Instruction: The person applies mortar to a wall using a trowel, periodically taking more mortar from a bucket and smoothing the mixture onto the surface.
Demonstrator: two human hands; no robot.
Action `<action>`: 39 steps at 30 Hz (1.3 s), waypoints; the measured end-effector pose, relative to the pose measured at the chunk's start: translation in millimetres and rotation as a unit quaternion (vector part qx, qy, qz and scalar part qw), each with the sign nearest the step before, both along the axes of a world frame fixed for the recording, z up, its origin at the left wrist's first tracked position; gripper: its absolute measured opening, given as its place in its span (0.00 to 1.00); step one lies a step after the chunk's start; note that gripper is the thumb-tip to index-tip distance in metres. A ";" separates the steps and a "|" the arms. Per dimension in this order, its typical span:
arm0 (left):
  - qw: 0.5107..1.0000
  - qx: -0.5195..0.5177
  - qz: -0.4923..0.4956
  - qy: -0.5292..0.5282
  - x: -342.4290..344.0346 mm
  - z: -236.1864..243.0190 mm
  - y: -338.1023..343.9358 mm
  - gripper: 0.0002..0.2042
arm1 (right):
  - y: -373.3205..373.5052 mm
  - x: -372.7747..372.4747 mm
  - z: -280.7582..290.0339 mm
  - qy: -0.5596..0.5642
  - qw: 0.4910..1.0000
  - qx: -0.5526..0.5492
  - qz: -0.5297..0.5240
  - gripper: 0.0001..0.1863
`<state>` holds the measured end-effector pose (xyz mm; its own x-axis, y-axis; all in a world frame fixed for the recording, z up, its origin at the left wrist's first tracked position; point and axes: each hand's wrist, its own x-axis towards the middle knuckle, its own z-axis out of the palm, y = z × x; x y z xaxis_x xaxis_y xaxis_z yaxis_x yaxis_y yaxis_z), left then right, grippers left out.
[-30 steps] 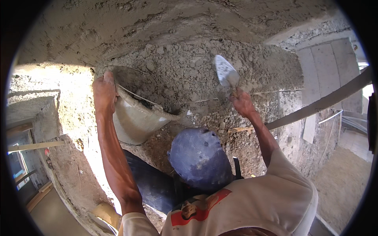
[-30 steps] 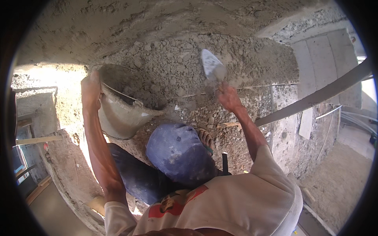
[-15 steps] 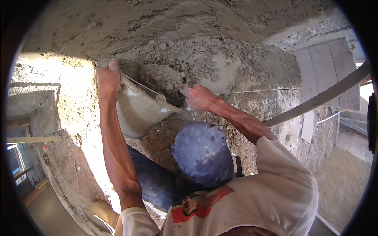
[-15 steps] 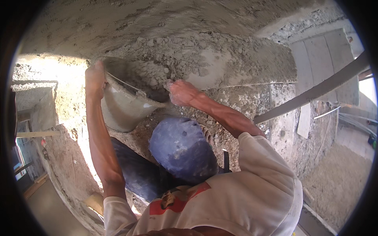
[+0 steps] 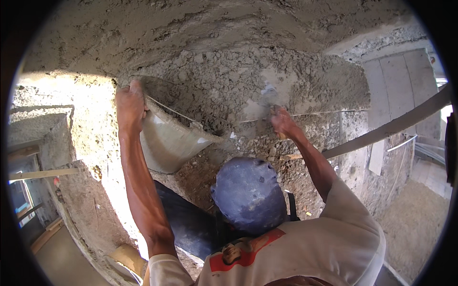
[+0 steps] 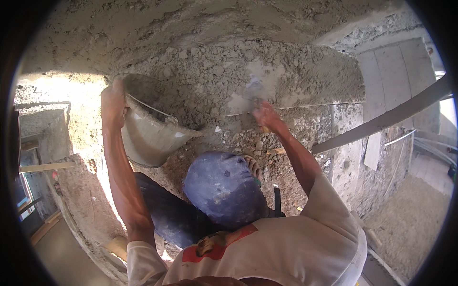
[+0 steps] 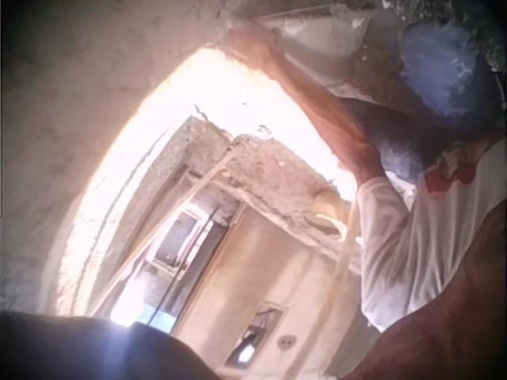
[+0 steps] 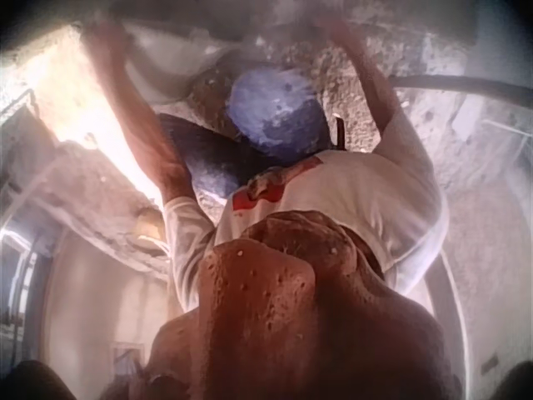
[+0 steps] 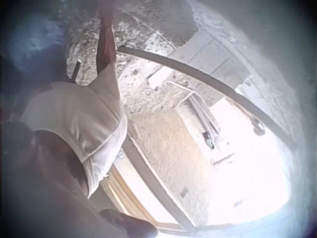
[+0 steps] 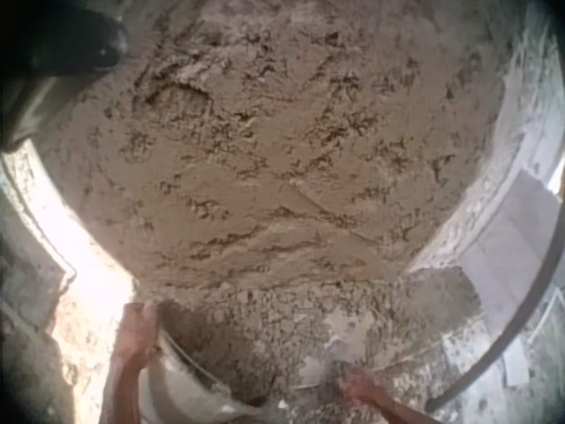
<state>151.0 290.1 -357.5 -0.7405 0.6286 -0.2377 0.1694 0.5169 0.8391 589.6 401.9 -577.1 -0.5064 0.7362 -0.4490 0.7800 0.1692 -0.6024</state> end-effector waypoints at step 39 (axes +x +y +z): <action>0.998 -0.057 0.003 0.015 -25.4 -1.9 -1.3 0.23 | -32.1 -185.5 149.0 0.081 0.900 0.225 0.365 0.11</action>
